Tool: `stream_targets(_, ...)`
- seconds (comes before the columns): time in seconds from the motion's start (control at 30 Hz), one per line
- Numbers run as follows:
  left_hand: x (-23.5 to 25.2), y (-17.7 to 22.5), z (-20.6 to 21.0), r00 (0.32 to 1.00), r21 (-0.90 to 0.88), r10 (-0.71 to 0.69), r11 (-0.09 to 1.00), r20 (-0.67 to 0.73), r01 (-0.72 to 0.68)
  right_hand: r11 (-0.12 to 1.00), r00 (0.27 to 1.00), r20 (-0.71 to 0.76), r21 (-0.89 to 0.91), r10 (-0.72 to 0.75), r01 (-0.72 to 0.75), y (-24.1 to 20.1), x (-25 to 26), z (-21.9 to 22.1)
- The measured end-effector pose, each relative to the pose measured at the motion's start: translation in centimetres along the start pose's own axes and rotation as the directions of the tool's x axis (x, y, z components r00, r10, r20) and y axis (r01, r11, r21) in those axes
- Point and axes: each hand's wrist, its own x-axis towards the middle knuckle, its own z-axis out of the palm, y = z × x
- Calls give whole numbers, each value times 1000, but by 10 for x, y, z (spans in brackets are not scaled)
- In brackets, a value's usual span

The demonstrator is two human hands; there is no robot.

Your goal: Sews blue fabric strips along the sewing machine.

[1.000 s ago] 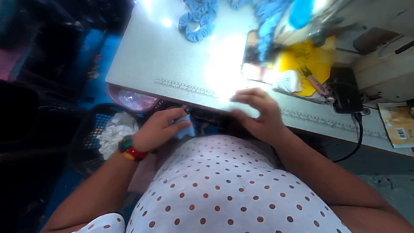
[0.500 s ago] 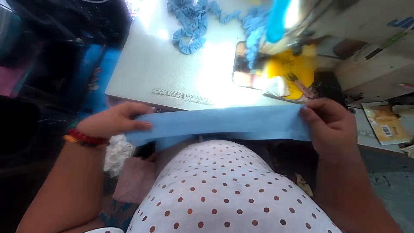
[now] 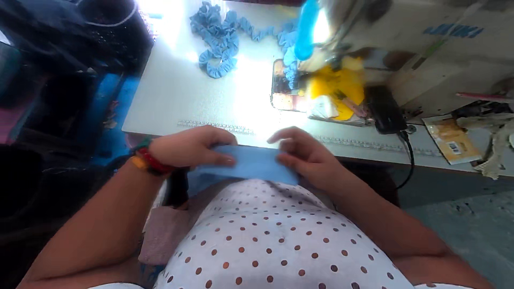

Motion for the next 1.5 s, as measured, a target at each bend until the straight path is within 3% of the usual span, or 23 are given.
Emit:
stream_targets(0.17, -39, -26, -6, 978, -200, -165, 970, -130, 137, 989, 971, -238, -136, 23, -57, 20, -41, -49)
stream_targets(0.37, -52, -35, -4, 918, -211, -68, 977, -392, -18, 982, 913, -403, -140, 63, -130, 31, -71, -71)
stream_targets(0.53, -67, -41, -15, 968, -127, -4, 991, -250, -28, 970, 861, -508, -193, 32, -150, 37, -84, -91)
stream_targets(0.63, -68, -40, -8, 977, -121, -10, 993, -214, -16, 964, 847, -531, -209, 30, -166, 34, -88, -99)
stream_targets(0.77, -65, -38, 0, 899, 16, 8, 1000, -437, -1, 930, 842, -533, -264, 82, -258, 36, -94, -104)
stream_targets(0.83, -63, -34, 2, 842, 108, 40, 994, -538, 22, 804, 884, -424, -447, 197, -393, 36, -99, -105)
stream_targets(0.9, -59, -21, 5, 843, 316, 119, 947, -525, 63, 654, 900, -302, -618, 314, -436, 28, -92, -91)
stream_targets(0.97, -49, 1, 12, 891, 507, 189, 860, -413, 52, 664, 942, -254, -669, 219, -335, 19, -76, -62)
stream_targets(1.03, -30, 22, 21, 933, 605, 233, 796, -275, -20, 809, 974, -226, -572, 3, -135, 17, -54, -26)
stream_targets(1.1, -9, 38, 25, 956, 605, 250, 789, -155, -108, 909, 971, -133, -395, -200, 133, 21, -22, 8)
stream_targets(1.17, 10, 48, 21, 968, 533, 235, 831, -82, -157, 936, 953, -103, -242, -286, 255, 26, 7, 38)
stream_targets(1.23, 21, 59, 11, 981, 447, 175, 886, -81, -121, 958, 945, -173, -130, -277, 257, 35, 24, 61)
stream_targets(1.3, 25, 70, 1, 990, 378, 73, 926, -121, -23, 958, 924, -255, -125, -284, 259, 41, 30, 73)
stream_targets(1.4, 20, 75, -12, 977, 337, -86, 929, -195, 149, 903, 856, -346, -334, -384, 270, 43, 32, 74)
stream_targets(1.5, 13, 65, -13, 939, 240, -166, 940, -302, 243, 809, 836, -303, -533, -457, 249, 40, 29, 62)
